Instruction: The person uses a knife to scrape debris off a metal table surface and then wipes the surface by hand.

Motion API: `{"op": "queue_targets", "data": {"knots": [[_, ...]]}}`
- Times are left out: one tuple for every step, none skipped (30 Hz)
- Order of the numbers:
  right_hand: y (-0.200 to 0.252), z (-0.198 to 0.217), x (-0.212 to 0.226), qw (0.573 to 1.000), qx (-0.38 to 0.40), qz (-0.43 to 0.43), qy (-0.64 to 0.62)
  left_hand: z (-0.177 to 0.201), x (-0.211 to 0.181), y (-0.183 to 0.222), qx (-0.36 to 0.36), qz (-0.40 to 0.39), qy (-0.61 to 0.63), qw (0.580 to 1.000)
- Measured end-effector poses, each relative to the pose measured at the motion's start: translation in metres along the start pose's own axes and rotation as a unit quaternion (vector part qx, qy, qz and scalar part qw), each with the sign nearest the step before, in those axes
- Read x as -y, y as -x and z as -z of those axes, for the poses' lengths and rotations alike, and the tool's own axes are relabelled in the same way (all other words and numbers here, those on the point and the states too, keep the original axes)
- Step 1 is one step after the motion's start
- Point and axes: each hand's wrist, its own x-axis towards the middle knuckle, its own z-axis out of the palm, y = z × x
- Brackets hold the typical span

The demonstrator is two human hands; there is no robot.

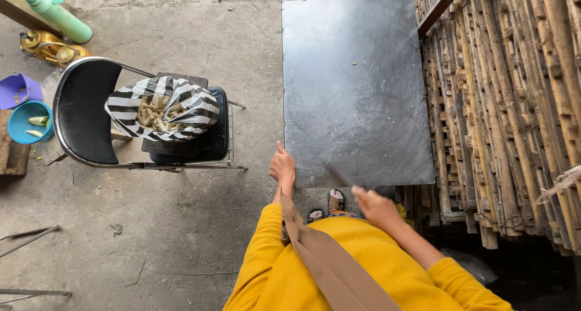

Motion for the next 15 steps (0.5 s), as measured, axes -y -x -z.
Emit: {"op": "queue_targets", "data": {"knots": [[0.002,0.001,-0.003,0.998,0.063,-0.025,0.010,0.000,-0.002,0.000,0.000,-0.001,0.003,1.000],[0.007,0.001,-0.004,0.990,0.128,-0.049,0.017,0.000,0.000,0.000,-0.001,0.000,0.003,1.000],[0.010,0.000,-0.004,0.989,0.118,-0.090,0.009,0.001,0.002,0.001,0.006,0.006,-0.007,1.000],[0.013,0.000,-0.003,0.986,0.106,-0.131,0.002,0.002,0.002,0.000,0.013,0.010,-0.018,1.000],[0.016,0.000,-0.001,0.980,0.094,-0.173,-0.006,0.004,0.003,0.000,0.020,0.014,-0.029,0.999],[0.020,0.000,0.000,0.990,0.026,-0.141,-0.004,0.004,0.003,0.001,0.019,0.014,-0.026,0.999],[0.023,0.001,0.001,0.993,-0.043,-0.109,-0.001,0.004,0.003,0.002,0.017,0.013,-0.023,1.000],[0.022,0.004,0.000,0.991,-0.113,-0.073,0.003,0.003,0.001,0.002,0.014,0.013,-0.017,1.000],[0.021,0.006,0.000,0.996,-0.021,-0.084,0.003,0.003,-0.002,0.001,0.010,0.008,-0.011,1.000],[0.020,0.008,0.000,0.993,0.073,-0.094,0.001,0.003,-0.002,0.001,0.005,0.005,-0.005,1.000],[0.019,0.011,0.000,0.981,0.166,-0.104,-0.001,0.004,-0.002,0.002,0.001,0.002,0.000,1.000],[0.022,0.012,0.002,0.980,0.159,-0.116,0.000,0.004,0.001,0.004,0.001,0.001,-0.006,1.000],[0.024,0.013,0.003,0.980,0.153,-0.128,0.000,0.004,0.003,0.005,0.002,0.000,-0.012,1.000],[0.022,0.015,0.002,0.980,0.143,-0.137,0.004,0.005,0.000,0.003,0.000,-0.002,-0.013,1.000],[0.020,0.016,0.001,0.988,0.074,-0.137,-0.002,0.005,-0.002,0.001,0.000,-0.002,-0.017,1.000]]}}
